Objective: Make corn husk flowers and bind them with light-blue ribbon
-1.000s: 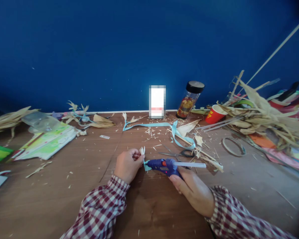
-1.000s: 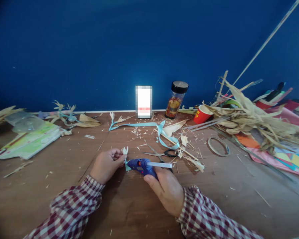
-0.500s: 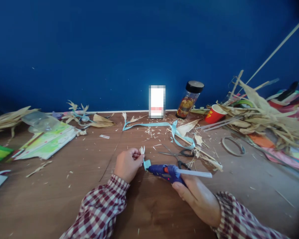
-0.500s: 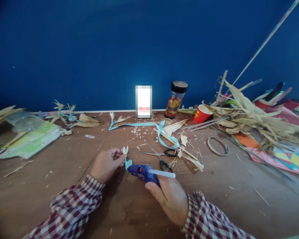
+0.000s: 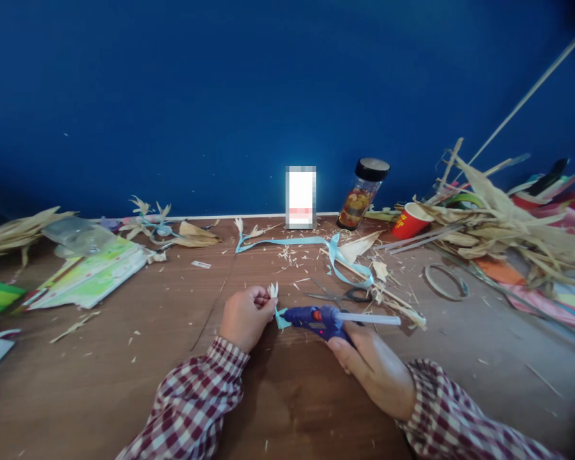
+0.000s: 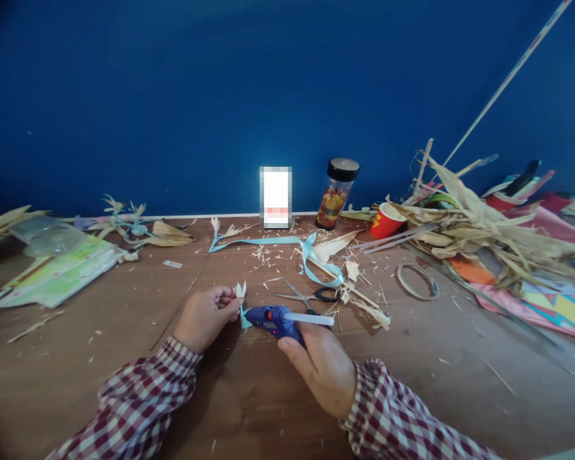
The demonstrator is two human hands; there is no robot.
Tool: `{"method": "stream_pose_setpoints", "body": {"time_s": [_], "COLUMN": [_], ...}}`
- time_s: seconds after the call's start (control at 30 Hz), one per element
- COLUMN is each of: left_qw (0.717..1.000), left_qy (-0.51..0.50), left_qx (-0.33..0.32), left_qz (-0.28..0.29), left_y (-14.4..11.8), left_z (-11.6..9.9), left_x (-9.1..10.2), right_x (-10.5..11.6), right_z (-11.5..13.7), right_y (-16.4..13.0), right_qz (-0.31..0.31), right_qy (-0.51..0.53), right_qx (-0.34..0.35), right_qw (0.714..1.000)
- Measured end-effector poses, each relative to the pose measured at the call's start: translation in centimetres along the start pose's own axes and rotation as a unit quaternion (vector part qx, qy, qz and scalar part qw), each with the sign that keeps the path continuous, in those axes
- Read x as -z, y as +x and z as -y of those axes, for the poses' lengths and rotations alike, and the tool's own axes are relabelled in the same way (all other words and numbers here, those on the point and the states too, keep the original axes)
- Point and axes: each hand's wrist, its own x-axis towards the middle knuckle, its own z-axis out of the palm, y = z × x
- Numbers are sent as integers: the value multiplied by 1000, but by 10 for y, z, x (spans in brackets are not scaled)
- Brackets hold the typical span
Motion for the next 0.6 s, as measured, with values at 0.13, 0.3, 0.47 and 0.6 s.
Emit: {"method": "stream_pose_setpoints", "body": {"time_s": [0.13,0.3,0.47,0.6], "left_qw": [1000,1000,1000,1000], "left_qy": [5,5,11,11], "left_qx": [-15,-21,-24,-13], "left_qz": [12,23,15,11], "left_y": [0,-1,-1,0], "left_z": [0,0,-1,-1], "left_x": [0,2,2,1], "right_x": [-2,-6,-7,-5], "right_z": [1,0,-1,0], "right_y": [4,7,7,5], "right_qz": [5,8,2,-6], "right_qy": [9,10,10,14], "right_qx": [5,-9,-4,15], "right_qw": [1000,1000,1000,1000]}}
